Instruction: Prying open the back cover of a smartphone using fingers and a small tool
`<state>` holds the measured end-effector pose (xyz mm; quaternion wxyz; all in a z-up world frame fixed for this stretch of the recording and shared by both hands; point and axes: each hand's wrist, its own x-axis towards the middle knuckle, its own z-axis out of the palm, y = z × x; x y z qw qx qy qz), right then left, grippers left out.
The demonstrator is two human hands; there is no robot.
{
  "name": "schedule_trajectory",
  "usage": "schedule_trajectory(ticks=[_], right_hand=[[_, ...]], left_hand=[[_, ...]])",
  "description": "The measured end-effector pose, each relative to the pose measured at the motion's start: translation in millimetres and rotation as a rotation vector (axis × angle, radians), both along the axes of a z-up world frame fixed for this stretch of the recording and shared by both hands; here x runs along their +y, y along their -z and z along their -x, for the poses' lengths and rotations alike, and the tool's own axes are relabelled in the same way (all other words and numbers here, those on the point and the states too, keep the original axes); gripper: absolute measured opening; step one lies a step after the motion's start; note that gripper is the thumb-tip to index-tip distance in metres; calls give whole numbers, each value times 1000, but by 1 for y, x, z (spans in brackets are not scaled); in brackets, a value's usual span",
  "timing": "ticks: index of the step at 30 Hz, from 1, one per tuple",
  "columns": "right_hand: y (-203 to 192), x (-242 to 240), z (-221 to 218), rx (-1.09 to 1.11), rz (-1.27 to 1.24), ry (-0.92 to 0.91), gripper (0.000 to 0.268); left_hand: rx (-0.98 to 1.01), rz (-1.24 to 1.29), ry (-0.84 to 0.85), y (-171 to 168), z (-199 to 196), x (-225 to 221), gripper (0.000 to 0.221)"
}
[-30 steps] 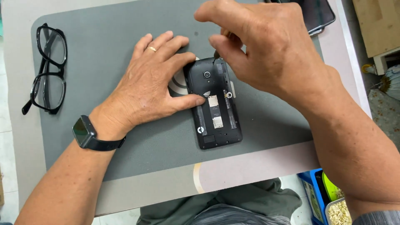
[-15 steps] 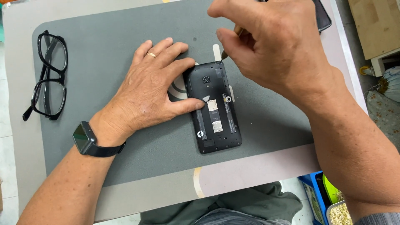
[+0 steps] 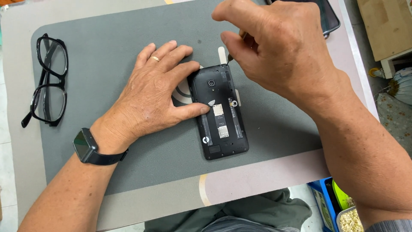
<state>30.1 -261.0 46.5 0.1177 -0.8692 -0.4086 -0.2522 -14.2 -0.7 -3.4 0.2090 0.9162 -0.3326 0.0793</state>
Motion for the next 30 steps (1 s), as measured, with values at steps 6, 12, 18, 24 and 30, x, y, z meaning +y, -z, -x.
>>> schedule_trajectory(ticks=[6,12,18,24,30], right_hand=[[0,0,0,-12,-5,-7,30],[-6,2,3,19,54,-15,31],[-3,1,2,-26,13,-65,35],[-2,1,2,-4,10,-38,29],[-2,0,1,-4,36,-16,30]], left_hand=[[-25,3,4,2,0,1,71],[-5,0,2,0,0,0,70],[7,-3,2,0,0,0,71],[-1,-2,5,0,0,0,71],[-8,0,-2,0,0,0,71]])
